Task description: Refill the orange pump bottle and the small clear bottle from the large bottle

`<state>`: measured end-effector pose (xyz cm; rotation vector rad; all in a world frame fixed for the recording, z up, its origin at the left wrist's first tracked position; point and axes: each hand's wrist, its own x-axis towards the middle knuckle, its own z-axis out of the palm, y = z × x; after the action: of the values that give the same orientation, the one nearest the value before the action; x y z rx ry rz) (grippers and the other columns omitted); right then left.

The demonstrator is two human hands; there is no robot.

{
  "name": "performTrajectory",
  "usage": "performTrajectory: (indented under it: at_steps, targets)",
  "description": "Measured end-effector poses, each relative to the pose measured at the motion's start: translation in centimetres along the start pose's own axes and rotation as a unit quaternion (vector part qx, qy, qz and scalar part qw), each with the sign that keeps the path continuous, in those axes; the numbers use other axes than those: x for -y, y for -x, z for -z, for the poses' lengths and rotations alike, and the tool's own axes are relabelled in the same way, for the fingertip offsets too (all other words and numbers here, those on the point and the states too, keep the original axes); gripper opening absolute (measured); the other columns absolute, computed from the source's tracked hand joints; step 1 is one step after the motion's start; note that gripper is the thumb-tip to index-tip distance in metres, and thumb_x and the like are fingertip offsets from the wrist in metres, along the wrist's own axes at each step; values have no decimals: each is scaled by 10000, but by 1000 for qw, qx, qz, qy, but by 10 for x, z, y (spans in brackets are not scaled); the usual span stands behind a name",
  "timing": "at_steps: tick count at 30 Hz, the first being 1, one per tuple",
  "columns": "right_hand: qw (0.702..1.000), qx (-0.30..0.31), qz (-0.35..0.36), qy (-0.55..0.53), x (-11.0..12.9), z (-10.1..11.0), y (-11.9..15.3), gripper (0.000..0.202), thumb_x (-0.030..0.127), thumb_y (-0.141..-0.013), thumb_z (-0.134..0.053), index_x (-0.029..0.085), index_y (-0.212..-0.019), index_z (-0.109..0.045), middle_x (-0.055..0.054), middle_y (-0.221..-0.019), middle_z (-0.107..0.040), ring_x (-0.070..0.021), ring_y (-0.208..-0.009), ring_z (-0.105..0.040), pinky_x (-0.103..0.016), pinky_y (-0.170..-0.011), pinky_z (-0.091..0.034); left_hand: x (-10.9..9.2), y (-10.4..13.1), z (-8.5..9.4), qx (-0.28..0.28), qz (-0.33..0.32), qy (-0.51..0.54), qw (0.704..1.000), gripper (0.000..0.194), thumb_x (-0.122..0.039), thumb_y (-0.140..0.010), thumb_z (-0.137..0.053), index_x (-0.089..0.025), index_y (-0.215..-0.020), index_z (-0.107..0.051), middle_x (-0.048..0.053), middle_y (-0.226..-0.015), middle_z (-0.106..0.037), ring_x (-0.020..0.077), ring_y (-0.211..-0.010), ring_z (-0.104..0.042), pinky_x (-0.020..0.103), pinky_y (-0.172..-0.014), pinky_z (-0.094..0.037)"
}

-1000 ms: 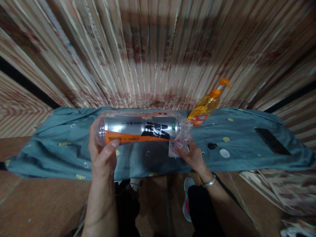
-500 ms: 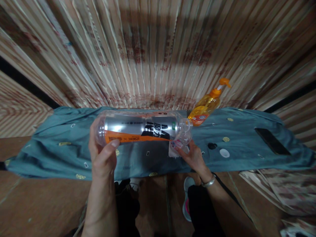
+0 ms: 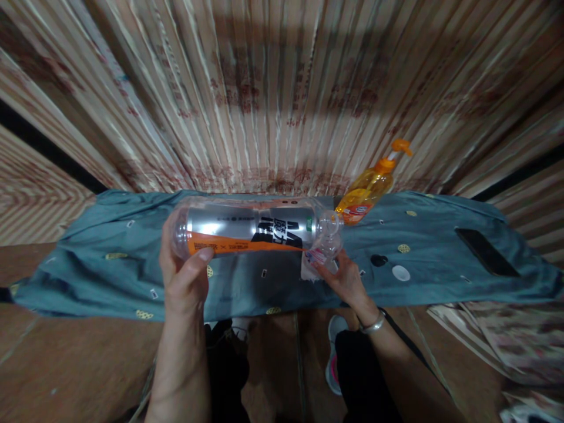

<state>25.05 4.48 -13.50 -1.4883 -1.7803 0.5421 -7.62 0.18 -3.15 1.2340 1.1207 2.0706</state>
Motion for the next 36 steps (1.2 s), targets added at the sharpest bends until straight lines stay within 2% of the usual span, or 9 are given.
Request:
performTrajectory:
  at_steps: [5, 12, 21, 25, 32, 36]
  targets:
    - [1000, 4, -4, -3, 1, 1, 0, 596, 639, -901, -675, 167, -1265, -670, -191, -1085, -840, -392, -983, -823, -503, -822, -662, -2, -1, -3, -12, 15, 15, 1000, 761, -545, -580, -999, -325, -1282, -803, 66, -1408, -712, 443, -1484, -547, 678, -1362, -264]
    - [1000, 19, -16, -12, 3, 3, 0, 555, 568, -892, -687, 156, -1262, -674, -202, -1083, -832, -414, -995, -821, -521, -838, -660, -2, 0, -3, -3, 13, 16, 1000, 753, -518, -614, -992, -326, -1314, -789, 68, -1406, -722, 429, -1476, -567, 661, -1352, -294]
    - [1000, 11, -18, -7, 0, 1, 0, 605, 628, -885, -686, 152, -1257, -665, -209, -1061, -828, -420, -959, -816, -531, -817, -651, -4, -1, -8, -63, 60, 64, 994, 783, -471, -435, -1067, -342, -1176, -851, 34, -1313, -749, 413, -1427, -579, 688, -1374, -207]
    - [1000, 12, -14, -4, 0, 2, -1, 611, 628, -885, -676, 154, -1271, -671, -208, -1072, -822, -424, -988, -814, -544, -835, -650, -5, -1, -9, -61, 60, 75, 994, 772, -449, -430, -1071, -331, -1162, -857, 41, -1258, -753, 406, -1379, -608, 697, -1367, -218]
    - [1000, 2, -6, -12, -3, 1, 0, 637, 646, -882, -699, 156, -1288, -673, -210, -1133, -831, -420, -1032, -813, -538, -867, -652, -5, -1, -7, -50, 59, 53, 996, 800, -498, -472, -1053, -306, -1214, -827, 59, -1326, -728, 417, -1421, -584, 682, -1361, -251]
    - [1000, -3, 1, 1, -6, 0, 0, 637, 652, -894, -698, 155, -1292, -688, -218, -1147, -824, -430, -1056, -806, -550, -867, -650, -6, -2, -8, -47, 55, 53, 996, 782, -503, -462, -1056, -311, -1188, -839, 55, -1297, -743, 416, -1404, -590, 698, -1363, -234]
